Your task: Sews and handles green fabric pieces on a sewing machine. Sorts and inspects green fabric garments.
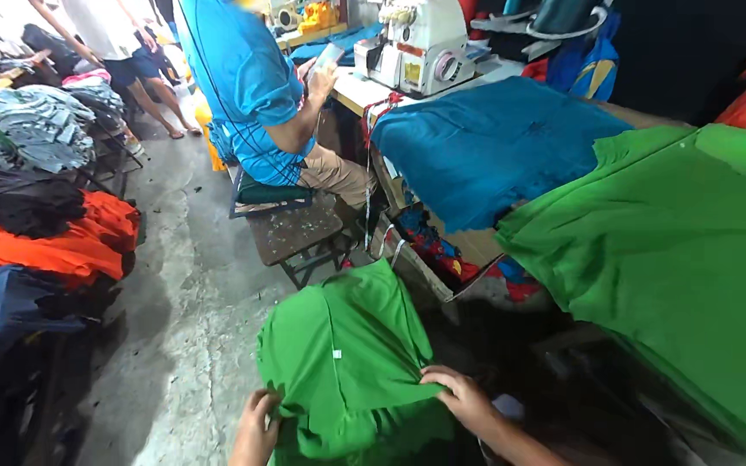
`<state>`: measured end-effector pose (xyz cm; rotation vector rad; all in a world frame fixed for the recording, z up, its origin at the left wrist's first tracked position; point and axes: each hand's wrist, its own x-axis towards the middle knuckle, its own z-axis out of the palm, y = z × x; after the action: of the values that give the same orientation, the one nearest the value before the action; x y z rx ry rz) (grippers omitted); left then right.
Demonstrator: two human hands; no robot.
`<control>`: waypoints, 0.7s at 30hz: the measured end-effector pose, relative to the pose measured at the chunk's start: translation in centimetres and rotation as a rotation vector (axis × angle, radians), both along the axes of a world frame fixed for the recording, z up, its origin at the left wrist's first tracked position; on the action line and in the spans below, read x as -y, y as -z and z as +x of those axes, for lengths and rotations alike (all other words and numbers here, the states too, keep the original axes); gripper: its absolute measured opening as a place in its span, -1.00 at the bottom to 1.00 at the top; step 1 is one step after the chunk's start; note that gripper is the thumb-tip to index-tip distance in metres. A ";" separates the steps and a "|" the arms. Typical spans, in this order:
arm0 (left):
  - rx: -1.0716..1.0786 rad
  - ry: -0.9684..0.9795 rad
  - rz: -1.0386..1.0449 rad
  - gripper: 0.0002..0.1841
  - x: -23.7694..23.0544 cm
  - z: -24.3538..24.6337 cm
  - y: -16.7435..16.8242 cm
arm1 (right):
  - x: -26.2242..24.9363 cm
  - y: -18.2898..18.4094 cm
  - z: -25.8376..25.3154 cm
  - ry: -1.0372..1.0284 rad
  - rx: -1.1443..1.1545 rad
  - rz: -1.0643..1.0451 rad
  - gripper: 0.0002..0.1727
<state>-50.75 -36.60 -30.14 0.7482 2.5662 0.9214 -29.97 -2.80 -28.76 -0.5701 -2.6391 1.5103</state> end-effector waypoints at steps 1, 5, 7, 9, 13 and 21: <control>-0.021 -0.052 0.029 -0.69 -0.1 0.2 1.1 | -0.2 0.1 -0.3 -0.021 0.017 0.008 -0.68; 0.029 -0.222 0.312 -0.76 -0.5 -1.6 -1.7 | -1.4 -4.0 -2.1 0.047 -0.145 0.125 -0.72; 0.109 -0.171 0.517 -0.86 0.4 -2.3 -4.4 | -2.1 -5.8 -1.8 0.090 -0.326 0.197 -0.76; 0.175 -0.014 0.580 -0.92 2.0 -2.5 -5.9 | -2.4 -6.5 -0.4 0.101 -0.398 0.235 -0.74; 0.244 0.045 0.287 -0.87 2.9 0.1 -3.8 | -0.9 -2.0 3.7 0.038 -0.250 0.154 -0.78; 0.147 -0.548 0.008 -0.28 -3.5 5.6 2.0 | 1.7 1.4 3.3 -0.150 0.133 0.108 -0.73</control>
<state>-45.18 -33.12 -32.17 -0.0417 2.6740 1.0873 -26.71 -4.53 -30.20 -0.4903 -2.9038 1.3989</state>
